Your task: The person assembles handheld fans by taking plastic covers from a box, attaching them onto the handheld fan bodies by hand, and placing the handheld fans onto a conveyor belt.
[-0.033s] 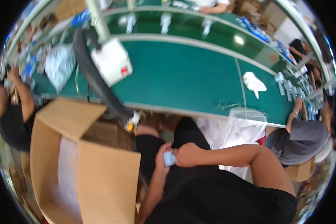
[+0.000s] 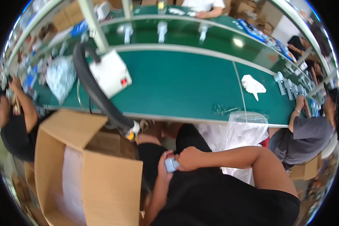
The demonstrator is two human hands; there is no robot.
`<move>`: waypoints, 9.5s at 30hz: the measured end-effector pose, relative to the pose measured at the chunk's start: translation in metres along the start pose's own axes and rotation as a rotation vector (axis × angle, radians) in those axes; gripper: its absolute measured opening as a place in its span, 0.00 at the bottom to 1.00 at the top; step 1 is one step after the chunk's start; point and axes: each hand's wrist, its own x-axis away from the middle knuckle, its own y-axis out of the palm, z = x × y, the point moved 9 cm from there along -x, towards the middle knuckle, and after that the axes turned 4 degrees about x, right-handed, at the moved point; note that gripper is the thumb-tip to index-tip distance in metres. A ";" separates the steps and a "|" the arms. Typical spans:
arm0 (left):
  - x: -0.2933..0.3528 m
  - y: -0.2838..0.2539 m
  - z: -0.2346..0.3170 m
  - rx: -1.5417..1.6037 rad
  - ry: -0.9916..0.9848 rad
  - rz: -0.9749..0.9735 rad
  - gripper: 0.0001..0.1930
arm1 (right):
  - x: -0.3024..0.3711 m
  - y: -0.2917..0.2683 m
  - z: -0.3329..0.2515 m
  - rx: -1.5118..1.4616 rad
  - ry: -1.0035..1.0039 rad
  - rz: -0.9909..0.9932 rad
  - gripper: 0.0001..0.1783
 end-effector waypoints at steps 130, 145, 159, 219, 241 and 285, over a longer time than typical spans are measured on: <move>0.042 0.149 0.202 -0.720 1.021 0.074 0.24 | 0.154 -0.040 0.093 -1.625 0.275 0.968 0.29; 0.062 0.161 0.092 0.023 0.258 -0.382 0.32 | 0.069 -0.120 0.046 -1.774 -0.364 0.859 0.26; 0.095 0.192 0.052 -0.154 0.109 -0.543 0.39 | 0.078 -0.119 0.028 -1.133 -0.215 0.385 0.19; -0.002 0.001 0.010 -0.113 0.183 -0.095 0.18 | -0.013 0.000 -0.005 -0.281 0.210 -0.388 0.31; 0.070 0.085 0.072 -0.051 0.368 -0.233 0.29 | 0.064 -0.068 -0.009 -0.142 -0.039 0.214 0.20; 0.056 0.021 0.055 0.317 0.022 -0.238 0.26 | 0.063 -0.357 0.536 -0.152 1.346 0.979 0.22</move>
